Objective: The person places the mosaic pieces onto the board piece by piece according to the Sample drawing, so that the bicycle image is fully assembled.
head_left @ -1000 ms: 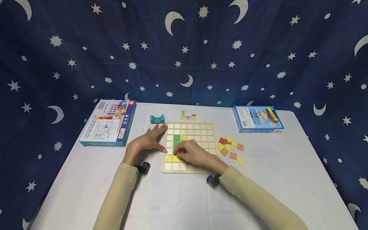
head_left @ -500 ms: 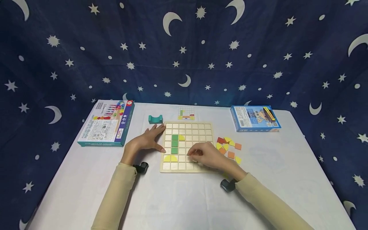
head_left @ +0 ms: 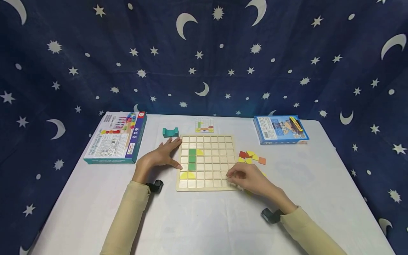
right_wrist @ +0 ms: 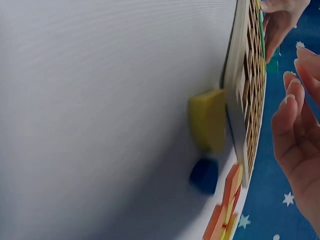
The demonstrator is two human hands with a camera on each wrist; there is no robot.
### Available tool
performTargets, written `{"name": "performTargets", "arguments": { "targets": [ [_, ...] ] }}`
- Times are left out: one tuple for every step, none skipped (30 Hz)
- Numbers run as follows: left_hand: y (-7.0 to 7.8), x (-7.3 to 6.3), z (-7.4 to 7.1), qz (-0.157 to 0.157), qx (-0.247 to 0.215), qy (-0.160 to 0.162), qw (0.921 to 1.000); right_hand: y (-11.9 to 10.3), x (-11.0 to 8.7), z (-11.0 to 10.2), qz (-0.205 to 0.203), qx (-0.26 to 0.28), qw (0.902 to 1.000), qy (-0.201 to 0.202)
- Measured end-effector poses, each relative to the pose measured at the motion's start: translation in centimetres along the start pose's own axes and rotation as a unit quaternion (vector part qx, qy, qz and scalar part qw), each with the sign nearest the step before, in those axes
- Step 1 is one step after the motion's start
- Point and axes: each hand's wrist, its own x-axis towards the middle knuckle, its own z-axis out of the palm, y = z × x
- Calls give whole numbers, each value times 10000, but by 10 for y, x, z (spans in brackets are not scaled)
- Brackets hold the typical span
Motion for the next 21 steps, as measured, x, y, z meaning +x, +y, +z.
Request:
{"name": "performTargets", "arguments": {
  "targets": [
    [0, 0, 0, 3, -6, 5, 10000, 1, -3, -1, 46, -27, 10000, 28],
    [1, 0, 0, 9, -5, 3, 10000, 2, -6, -2, 92, -59, 9999, 48],
    [1, 0, 0, 15, 1, -2, 10000, 3, -9, -3, 132, -77, 9999, 68],
    [1, 0, 0, 22, 6, -4, 10000, 4, -12, -4, 182, -90, 9998, 84],
    [2, 0, 0, 14, 6, -8, 10000, 6, -15, -4, 244, -103, 9996, 95],
    [2, 0, 0, 28, 27, -17, 10000, 7, -18, -5, 283, -130, 9995, 112],
    [2, 0, 0, 22, 34, -26, 10000, 9, -21, -6, 334, -141, 9993, 128],
    [2, 0, 0, 19, 51, -30, 10000, 11, -24, -6, 383, -157, 9990, 141],
    [2, 0, -1, -5, 49, -32, 10000, 12, -26, -7, 419, -167, 9989, 154],
    [1, 0, -1, -22, 44, -28, 10000, 13, -28, -8, 480, -190, 9986, 147],
    [1, 0, -1, -42, 39, -31, 10000, 15, -30, -8, 532, -234, 9982, 140],
    [1, 0, -1, -32, 54, -25, 10000, 17, -32, -9, 580, -255, 9979, 127],
    [1, 0, -1, -54, 37, -23, 10000, 18, -34, -10, 638, -280, 9975, 101],
    [1, 0, -2, -58, 30, -21, 10000, 20, -36, -11, 668, -320, 9972, 77],
    [1, 0, -2, -69, 14, -25, 10000, 22, -37, -11, 700, -366, 9969, 47],
    [1, 0, -1, -53, 25, -25, 10000, 23, -39, -12, 736, -400, 9965, 8],
    [2, 0, -1, -55, 21, -29, 10000, 25, -40, -13, 753, -423, 9963, -16],
    [2, 0, -1, -49, 22, -30, 10000, 27, -42, -15, 777, -433, 9960, -49],
    [2, 0, -1, -61, 5, -36, 10000, 28, -43, -16, 781, -461, 9958, -91],
    [3, 1, -1, -58, 4, -33, 10000, 29, -45, -17, 781, -467, 9958, -135],
    [3, 1, -1, -54, 3, -29, 10000, 30, -46, -18, 792, -463, 9956, -184]
  ]
}}
